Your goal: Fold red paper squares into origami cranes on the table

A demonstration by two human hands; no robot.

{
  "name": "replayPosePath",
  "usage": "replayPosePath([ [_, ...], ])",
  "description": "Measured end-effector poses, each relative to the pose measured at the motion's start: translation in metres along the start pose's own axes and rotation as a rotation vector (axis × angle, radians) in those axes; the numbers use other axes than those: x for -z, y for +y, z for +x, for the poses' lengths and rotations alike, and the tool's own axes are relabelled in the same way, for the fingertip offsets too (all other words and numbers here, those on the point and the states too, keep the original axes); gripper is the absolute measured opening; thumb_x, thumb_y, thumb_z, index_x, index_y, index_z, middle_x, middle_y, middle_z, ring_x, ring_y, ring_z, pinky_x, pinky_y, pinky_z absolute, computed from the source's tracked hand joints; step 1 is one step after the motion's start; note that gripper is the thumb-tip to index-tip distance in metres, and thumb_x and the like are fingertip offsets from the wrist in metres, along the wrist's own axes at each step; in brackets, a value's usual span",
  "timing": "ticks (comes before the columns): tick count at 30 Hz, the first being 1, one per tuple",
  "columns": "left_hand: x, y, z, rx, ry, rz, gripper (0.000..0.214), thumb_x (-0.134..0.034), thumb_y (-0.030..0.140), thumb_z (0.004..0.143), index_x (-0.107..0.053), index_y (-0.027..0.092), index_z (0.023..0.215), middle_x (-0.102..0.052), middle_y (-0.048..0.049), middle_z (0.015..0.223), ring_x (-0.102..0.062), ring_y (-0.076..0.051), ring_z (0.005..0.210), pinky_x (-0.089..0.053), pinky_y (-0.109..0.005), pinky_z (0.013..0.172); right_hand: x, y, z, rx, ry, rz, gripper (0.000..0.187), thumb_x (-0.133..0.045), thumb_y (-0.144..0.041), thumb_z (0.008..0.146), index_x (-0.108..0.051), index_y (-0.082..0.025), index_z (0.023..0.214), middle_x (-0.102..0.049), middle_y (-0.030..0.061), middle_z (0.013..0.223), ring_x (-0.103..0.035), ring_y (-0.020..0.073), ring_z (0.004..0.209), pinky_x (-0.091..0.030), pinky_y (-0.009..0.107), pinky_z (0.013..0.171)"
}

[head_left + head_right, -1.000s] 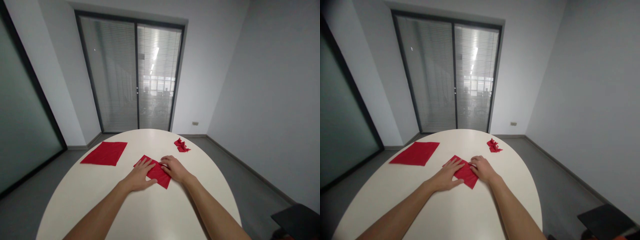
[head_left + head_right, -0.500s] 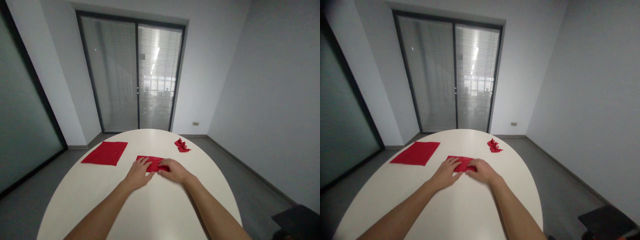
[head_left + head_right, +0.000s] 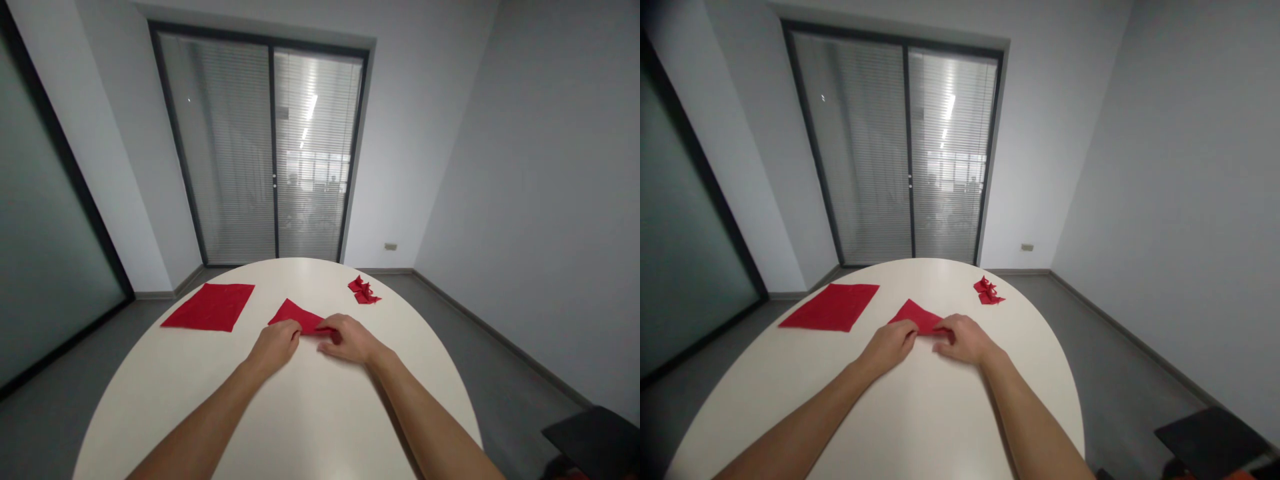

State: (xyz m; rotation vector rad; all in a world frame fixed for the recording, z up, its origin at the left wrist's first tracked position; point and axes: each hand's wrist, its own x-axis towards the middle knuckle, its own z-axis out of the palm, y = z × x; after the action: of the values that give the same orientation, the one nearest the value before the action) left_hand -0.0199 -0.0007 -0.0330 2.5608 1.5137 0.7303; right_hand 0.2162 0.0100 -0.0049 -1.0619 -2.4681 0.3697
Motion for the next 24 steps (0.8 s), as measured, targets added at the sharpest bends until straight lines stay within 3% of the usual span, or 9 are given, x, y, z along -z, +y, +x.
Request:
replayPosePath([
  [4,-0.001,-0.002,-0.001,0.086,0.042,-0.078,0.015,-0.051,0.014,0.087,-0.065,0.02,0.09,-0.07,-0.0044,0.089,-0.064,-0.02,0.083,-0.044,-0.03,0.075,-0.003,0.011,-0.003,-0.099,0.058,0.033,0.028,-0.064,-0.029,0.083,-0.074,-0.02,0.107,-0.074,0.0091,0.103,-0.065,0.0247,0.095,-0.047,0.034,0.086],
  [9,0.0,-0.002,-0.003,0.103,0.058,-0.118,0.015,-0.054,0.01,0.081,-0.062,0.02,0.087,-0.069,-0.0033,0.086,-0.062,-0.019,0.079,-0.043,-0.029,0.073,-0.01,0.022,-0.002,-0.094,0.102,0.175,0.025,-0.061,-0.023,0.084,-0.074,-0.021,0.105,-0.074,0.0062,0.105,-0.065,0.0238,0.096,-0.049,0.033,0.086],
  [14,-0.002,-0.003,-0.001,0.083,0.095,-0.206,0.009,-0.054,0.018,0.086,-0.062,0.02,0.088,-0.069,-0.0049,0.086,-0.063,-0.019,0.078,-0.044,-0.029,0.072,-0.012,0.021,-0.001,-0.153,0.146,0.335,0.023,-0.058,-0.035,0.091,-0.073,-0.019,0.1,-0.075,0.0062,0.096,-0.067,0.0228,0.086,-0.051,0.035,0.082],
  [19,-0.009,-0.006,0.002,0.102,0.12,-0.443,0.012,-0.05,0.026,0.092,-0.06,0.02,0.089,-0.071,-0.0042,0.086,-0.065,-0.018,0.078,-0.047,-0.028,0.073,-0.014,0.018,0.002,-0.086,0.2,0.524,0.032,-0.063,-0.036,0.089,-0.066,-0.019,0.116,-0.072,0.0085,0.115,-0.065,0.0238,0.104,-0.049,0.038,0.095],
  [24,-0.012,-0.006,0.003,0.12,0.127,-0.555,0.015,-0.049,0.032,0.094,-0.058,0.021,0.089,-0.072,-0.0028,0.085,-0.067,-0.018,0.077,-0.049,-0.026,0.071,-0.02,0.024,0.004,-0.115,0.18,0.509,0.03,-0.062,-0.041,0.09,-0.067,-0.017,0.109,-0.073,0.009,0.105,-0.066,0.0232,0.095,-0.05,0.037,0.088],
])
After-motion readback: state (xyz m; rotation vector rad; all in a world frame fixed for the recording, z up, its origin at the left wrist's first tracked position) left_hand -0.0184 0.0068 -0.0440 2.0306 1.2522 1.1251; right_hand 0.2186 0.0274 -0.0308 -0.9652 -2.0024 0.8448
